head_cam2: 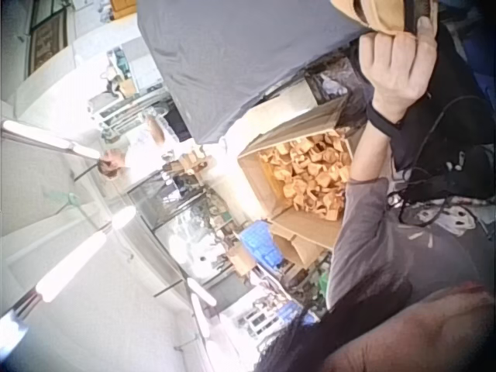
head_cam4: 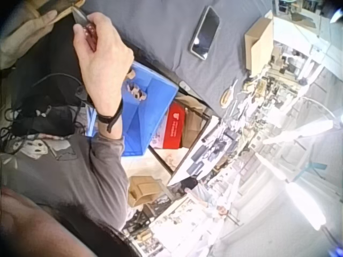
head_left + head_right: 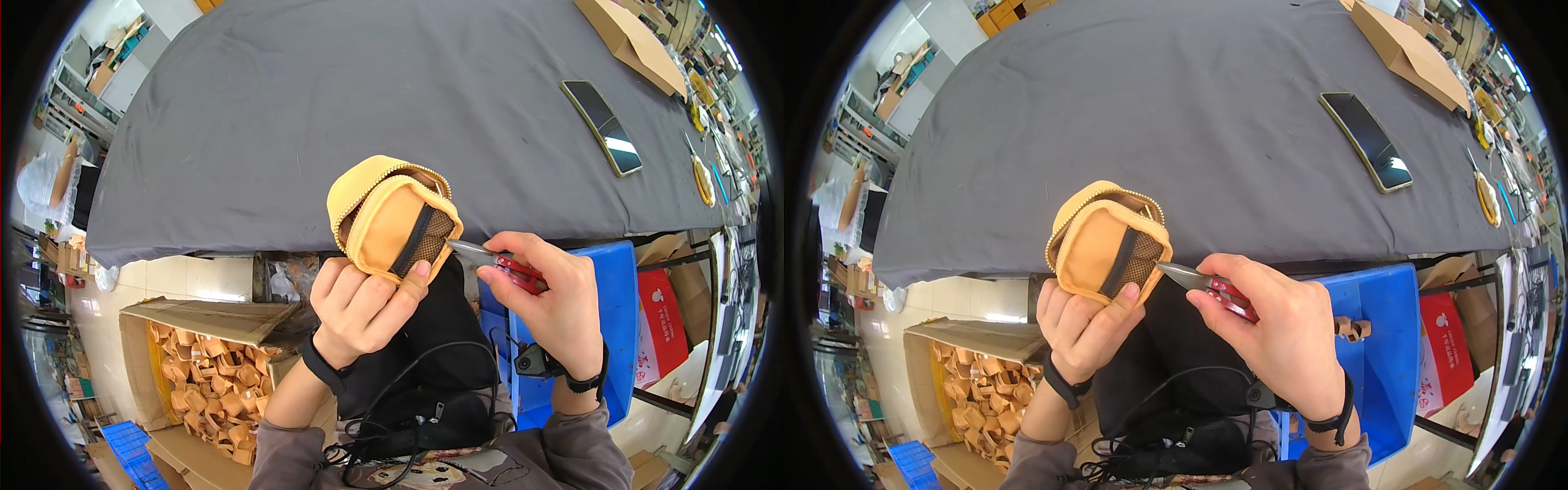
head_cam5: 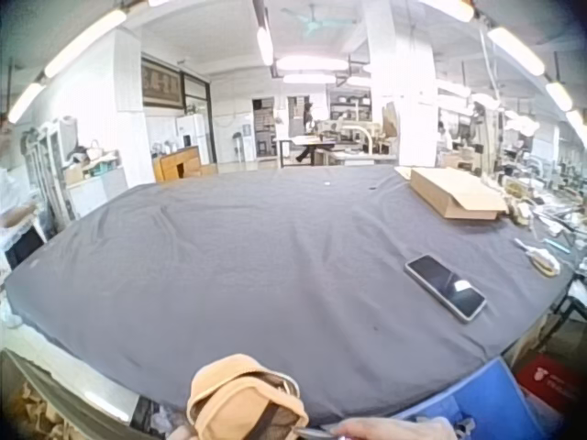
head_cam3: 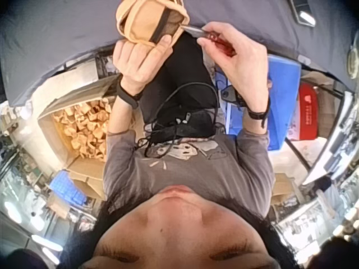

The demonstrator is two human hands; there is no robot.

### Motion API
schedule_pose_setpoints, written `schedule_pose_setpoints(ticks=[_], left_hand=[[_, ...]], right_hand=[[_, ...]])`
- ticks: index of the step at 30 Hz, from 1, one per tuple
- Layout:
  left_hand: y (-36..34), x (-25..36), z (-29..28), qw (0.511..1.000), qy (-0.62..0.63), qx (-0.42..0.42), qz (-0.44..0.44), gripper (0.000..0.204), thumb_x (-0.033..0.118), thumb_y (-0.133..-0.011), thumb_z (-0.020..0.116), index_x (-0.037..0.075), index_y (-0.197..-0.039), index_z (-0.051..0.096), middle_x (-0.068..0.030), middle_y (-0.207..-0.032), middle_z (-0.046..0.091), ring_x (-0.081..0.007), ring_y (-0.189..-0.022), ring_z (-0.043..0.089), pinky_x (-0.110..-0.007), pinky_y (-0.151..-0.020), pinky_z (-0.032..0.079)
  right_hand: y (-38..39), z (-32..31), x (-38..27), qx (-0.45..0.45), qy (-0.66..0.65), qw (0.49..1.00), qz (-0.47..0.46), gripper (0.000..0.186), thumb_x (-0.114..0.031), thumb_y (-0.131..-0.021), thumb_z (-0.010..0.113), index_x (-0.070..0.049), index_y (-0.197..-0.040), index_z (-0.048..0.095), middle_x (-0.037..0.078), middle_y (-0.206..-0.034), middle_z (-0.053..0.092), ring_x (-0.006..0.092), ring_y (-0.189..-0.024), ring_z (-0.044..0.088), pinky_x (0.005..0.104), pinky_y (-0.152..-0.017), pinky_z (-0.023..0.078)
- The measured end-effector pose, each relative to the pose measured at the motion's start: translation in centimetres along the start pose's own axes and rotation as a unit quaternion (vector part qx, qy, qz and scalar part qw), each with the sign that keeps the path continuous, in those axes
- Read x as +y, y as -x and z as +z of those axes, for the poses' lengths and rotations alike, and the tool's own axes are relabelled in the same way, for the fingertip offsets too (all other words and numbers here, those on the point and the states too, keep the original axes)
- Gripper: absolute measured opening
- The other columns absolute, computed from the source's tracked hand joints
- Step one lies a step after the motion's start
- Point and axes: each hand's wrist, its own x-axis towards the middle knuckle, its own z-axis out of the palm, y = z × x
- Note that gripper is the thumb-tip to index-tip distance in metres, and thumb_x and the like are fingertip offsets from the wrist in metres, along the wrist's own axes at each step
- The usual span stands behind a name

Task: Trimming excess material and threads from a small leather zippered pouch using snips.

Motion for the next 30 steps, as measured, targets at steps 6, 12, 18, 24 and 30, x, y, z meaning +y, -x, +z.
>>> schedule_pose_setpoints(ticks=[6, 12, 18, 24, 30], left_hand=[[0.0, 0.0, 0.0, 1.0, 0.003, 0.0, -0.003, 0.019, 0.011, -0.071, 0.073, 0.015, -0.089, 0.07, 0.0063, -0.065, 0.047, -0.0116, -0.058, 0.047, -0.026, -0.053, 0.038], [0.2, -0.2, -0.1, 1.0, 0.011, 0.007, -0.011, 0.023, 0.008, -0.068, 0.074, 0.014, -0.089, 0.07, 0.0048, -0.067, 0.049, -0.0136, -0.06, 0.049, -0.027, -0.053, 0.037], [1.4, -0.3, -0.4, 0.948, 0.172, 0.109, -0.244, 0.034, -0.006, -0.06, 0.078, 0.008, -0.088, 0.066, -0.0033, -0.075, 0.056, -0.0191, -0.066, 0.054, -0.029, -0.059, 0.044], [2.2, 2.2, -2.3, 0.766, 0.473, 0.183, -0.394, 0.023, -0.004, -0.078, 0.069, 0.007, -0.089, 0.053, -0.0022, -0.085, 0.048, -0.0107, -0.07, 0.046, -0.024, -0.066, 0.042], [4.4, 4.7, -1.0, 0.566, 0.623, 0.099, -0.531, 0.024, -0.004, -0.088, 0.06, 0.008, -0.088, 0.039, -0.0028, -0.083, 0.047, -0.0093, -0.07, 0.053, -0.023, -0.059, 0.047]], right_hand=[[0.3, 0.0, 0.4, 0.013, -0.008, 1.0, 0.012, 0.023, -0.015, -0.076, 0.076, -0.007, -0.095, 0.065, 0.007, -0.074, 0.066, 0.0179, -0.058, 0.063, 0.0257, -0.052, 0.048], [0.5, -0.3, 0.5, -0.003, -0.044, 0.998, 0.041, 0.029, -0.015, -0.076, 0.077, -0.006, -0.101, 0.063, 0.005, -0.066, 0.059, 0.0105, -0.054, 0.055, 0.0226, -0.052, 0.044], [0.9, 2.1, 2.0, 0.041, -0.323, 0.94, 0.102, 0.032, -0.015, -0.083, 0.072, -0.002, -0.108, 0.057, -0.008, -0.064, 0.042, 0.0006, -0.056, 0.032, 0.0178, -0.052, 0.027], [0.8, 5.0, 3.5, -0.019, -0.528, 0.823, 0.21, 0.024, -0.032, -0.099, 0.045, -0.01, -0.089, 0.043, -0.001, -0.071, 0.046, 0.005, -0.046, 0.041, 0.0197, -0.036, 0.031], [2.1, 5.5, 3.0, -0.041, -0.488, 0.854, 0.176, 0.026, -0.03, -0.097, 0.048, -0.008, -0.104, 0.037, 0.005, -0.091, 0.048, 0.008, -0.065, 0.052, 0.0214, -0.041, 0.045]])
